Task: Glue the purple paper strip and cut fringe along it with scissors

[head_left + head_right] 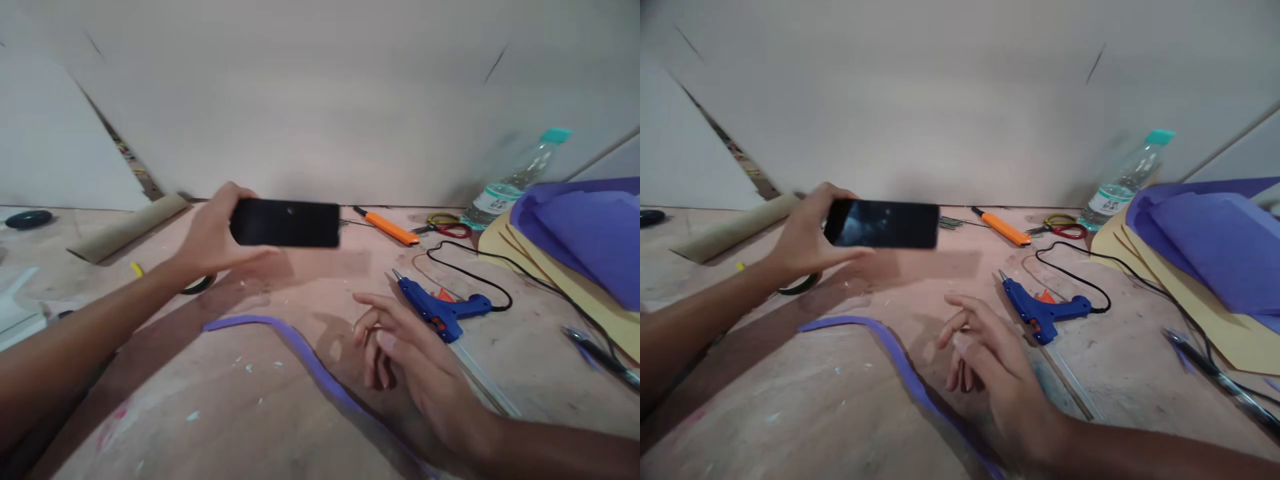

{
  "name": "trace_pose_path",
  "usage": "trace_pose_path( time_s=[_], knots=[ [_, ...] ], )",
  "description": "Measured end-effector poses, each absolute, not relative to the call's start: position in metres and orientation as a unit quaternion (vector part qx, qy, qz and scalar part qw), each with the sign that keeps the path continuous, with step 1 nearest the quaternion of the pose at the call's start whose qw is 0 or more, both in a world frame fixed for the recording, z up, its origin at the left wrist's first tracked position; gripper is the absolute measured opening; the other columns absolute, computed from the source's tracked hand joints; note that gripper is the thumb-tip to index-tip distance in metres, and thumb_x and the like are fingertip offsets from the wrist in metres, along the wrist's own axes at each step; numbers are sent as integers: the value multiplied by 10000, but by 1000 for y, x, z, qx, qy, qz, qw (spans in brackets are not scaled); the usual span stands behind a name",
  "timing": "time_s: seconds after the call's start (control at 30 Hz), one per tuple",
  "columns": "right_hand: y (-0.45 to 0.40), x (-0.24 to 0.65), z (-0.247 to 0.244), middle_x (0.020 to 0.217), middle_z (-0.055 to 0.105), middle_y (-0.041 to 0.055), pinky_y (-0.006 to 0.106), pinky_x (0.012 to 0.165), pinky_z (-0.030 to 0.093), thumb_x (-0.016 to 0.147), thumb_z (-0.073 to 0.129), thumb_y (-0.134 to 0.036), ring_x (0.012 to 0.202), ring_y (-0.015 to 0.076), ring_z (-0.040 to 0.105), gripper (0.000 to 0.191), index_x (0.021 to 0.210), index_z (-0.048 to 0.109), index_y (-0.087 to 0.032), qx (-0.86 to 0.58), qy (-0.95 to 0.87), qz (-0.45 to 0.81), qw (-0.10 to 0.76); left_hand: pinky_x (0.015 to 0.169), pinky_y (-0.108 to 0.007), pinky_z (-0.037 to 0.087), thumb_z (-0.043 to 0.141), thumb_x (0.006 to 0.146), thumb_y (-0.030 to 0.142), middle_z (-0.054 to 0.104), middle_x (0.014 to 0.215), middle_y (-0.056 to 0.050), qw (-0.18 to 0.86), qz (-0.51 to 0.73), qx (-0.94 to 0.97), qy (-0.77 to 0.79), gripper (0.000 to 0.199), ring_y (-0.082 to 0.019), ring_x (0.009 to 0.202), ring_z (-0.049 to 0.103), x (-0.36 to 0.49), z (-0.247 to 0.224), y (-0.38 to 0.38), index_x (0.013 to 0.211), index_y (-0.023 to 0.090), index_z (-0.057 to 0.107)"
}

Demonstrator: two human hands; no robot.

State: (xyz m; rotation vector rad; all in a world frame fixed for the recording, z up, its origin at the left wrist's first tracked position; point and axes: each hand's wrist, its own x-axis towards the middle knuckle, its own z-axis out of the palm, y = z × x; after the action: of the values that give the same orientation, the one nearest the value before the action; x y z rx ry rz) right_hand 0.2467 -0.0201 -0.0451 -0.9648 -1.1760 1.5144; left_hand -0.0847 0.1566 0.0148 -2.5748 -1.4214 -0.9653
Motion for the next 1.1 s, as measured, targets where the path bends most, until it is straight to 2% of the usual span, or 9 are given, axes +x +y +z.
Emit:
trace_pose_path(
  time_s=[0.07,0.2,0.37,0.5,0.63,0.7,0.77,0.87,1.1],
  knots=[
    [-23,246,-40,990,675,-1,279,665,498,1108,633,-334,743,147,644,260,1357,700,-306,-398,-544,603,426,949,-452,481,749,722,931,686,1195,-60,59,-333,-792,-508,972,-304,1149,631,-109,12,178,1337,186,631],
    [-24,247,-27,953,667,18,326,721,500,1035,653,-287,836,195,618,136,1153,709,-246,-371,-679,540,330,910,-476,397,693,804,867,725,1081,-74,99,-309,-759,-565,879,-364,1251,635,-139,-1,202,1242,106,733],
    [-21,242,-24,1144,737,76,450,899,512,903,746,-201,1049,278,658,273,1161,658,-211,-374,-791,371,311,899,-463,369,600,799,889,710,807,-26,124,-273,-766,-569,827,-378,1280,665,-152,-15,206,1001,115,811],
    [-22,237,-26,1209,756,87,524,935,459,817,787,-160,1110,334,643,429,1221,649,-205,-405,-827,298,252,960,-533,379,630,832,909,784,1044,-126,108,-241,-778,-569,789,-459,1381,590,-148,-12,202,891,130,742],
    [-22,236,-26,1101,737,64,501,893,396,774,735,-120,1043,317,622,282,1030,658,-208,-424,-836,274,213,1090,-642,377,574,946,815,693,1421,-248,65,-196,-820,-534,812,-531,1464,500,-107,9,180,1251,78,729],
    [-22,237,-27,1033,726,45,476,874,370,775,725,-107,1007,296,612,221,951,648,-214,-424,-838,272,210,1150,-588,416,619,964,743,723,1397,-197,8,-150,-869,-472,726,-446,1380,593,-73,20,154,1337,129,717],
    [-22,239,-29,1012,737,27,457,866,351,776,718,-85,987,277,613,218,931,642,-218,-416,-840,272,217,1093,-443,504,647,968,732,767,1314,-67,-81,-102,-917,-377,576,-315,1238,686,-37,29,120,1281,258,745],
    [-20,245,-29,1004,756,29,442,841,332,845,693,-93,929,258,614,170,940,632,-221,-398,-860,226,227,958,-392,529,788,989,535,768,1155,-53,-280,-46,-928,-242,321,-279,1083,695,3,33,72,1136,252,748],
    [-9,255,-12,941,800,75,474,881,402,1037,551,-93,823,262,679,134,1044,613,-211,-296,-923,36,243,678,-305,472,691,1042,372,737,842,1,-400,-91,-852,-324,206,-196,766,651,17,16,36,906,222,723]
  ],
)
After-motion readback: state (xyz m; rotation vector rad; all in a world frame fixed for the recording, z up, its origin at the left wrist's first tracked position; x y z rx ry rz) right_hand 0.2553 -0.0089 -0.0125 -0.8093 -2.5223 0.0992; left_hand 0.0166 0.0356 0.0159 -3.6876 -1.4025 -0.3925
